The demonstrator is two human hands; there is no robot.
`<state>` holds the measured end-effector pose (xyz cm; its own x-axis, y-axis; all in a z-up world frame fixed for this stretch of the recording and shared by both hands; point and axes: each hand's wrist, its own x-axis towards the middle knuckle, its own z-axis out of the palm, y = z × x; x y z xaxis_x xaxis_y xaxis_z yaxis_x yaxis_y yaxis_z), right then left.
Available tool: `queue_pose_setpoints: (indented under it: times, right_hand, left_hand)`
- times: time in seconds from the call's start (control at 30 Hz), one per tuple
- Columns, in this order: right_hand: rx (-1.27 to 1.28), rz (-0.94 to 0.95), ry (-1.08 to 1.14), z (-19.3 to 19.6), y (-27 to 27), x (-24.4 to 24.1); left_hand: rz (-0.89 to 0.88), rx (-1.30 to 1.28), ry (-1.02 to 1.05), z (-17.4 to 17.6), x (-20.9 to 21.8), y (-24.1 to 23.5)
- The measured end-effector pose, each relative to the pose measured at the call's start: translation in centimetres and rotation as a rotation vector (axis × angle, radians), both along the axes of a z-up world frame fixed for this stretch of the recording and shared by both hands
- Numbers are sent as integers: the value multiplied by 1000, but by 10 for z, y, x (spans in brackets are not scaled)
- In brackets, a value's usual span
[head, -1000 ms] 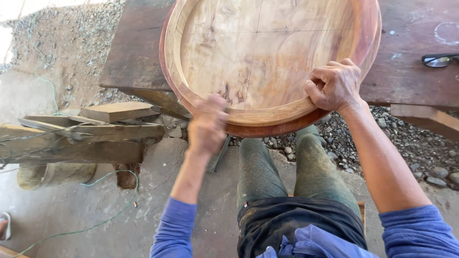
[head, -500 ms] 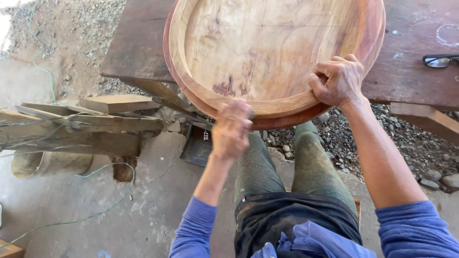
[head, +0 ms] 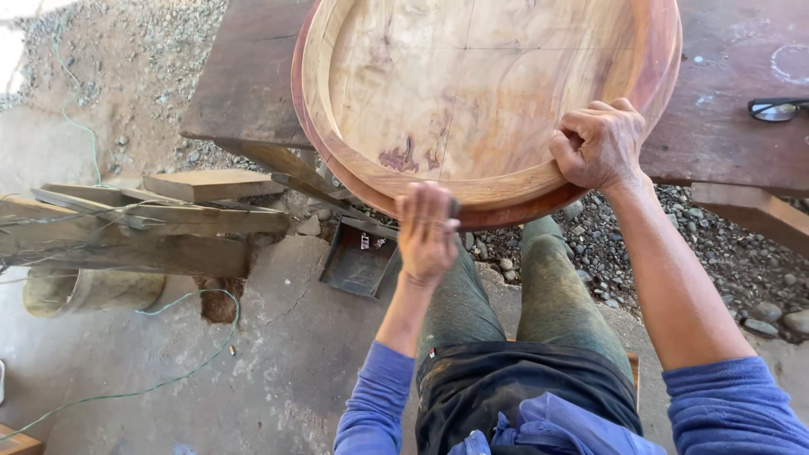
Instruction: Sanding the inner and outer edges of a large circular wooden tray using a piece of sandpaper.
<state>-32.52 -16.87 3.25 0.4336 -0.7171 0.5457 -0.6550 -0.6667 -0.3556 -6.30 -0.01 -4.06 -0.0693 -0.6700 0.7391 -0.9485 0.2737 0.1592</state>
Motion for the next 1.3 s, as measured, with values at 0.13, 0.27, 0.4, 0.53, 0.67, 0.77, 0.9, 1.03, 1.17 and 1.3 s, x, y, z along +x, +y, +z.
queue_pose_setpoints:
  times: [0.13,0.27,0.4,0.53,0.67,0.77,0.9,1.03,1.17,1.3]
  right_hand:
    - [-1,-6,-36,-2,-2,-1]
    - [5,-11,-51,1,3,0]
    - [11,-20,-23,1,3,0]
    - [1,-12,-21,-5,-1,-1]
    - [-11,-26,-33,-5,0,-1]
    - [-12,-27,-46,-1,3,1]
    - [-11,-18,-33,-7,-1,-1]
    - [19,-10,-3,-14,-2,-4]
    - [11,-26,-10,-18,-10,-5]
    - [-19,-29,-90,-7,-5,-1]
  left_hand:
    - [198,-25,323,-3,51,-13]
    - [112,-191,461,23,10,-14]
    - [171,-17,295,-22,-12,2]
    - [186,92,628,-10,61,-26]
    - [278,55,738,41,93,-42]
    - [207,35,621,42,58,-28]
    - [283,35,471,12,32,-9]
    - [267,151,455,25,84,-23]
    - [339,253,527,64,115,-47]
    - [145,28,445,45,40,-25]
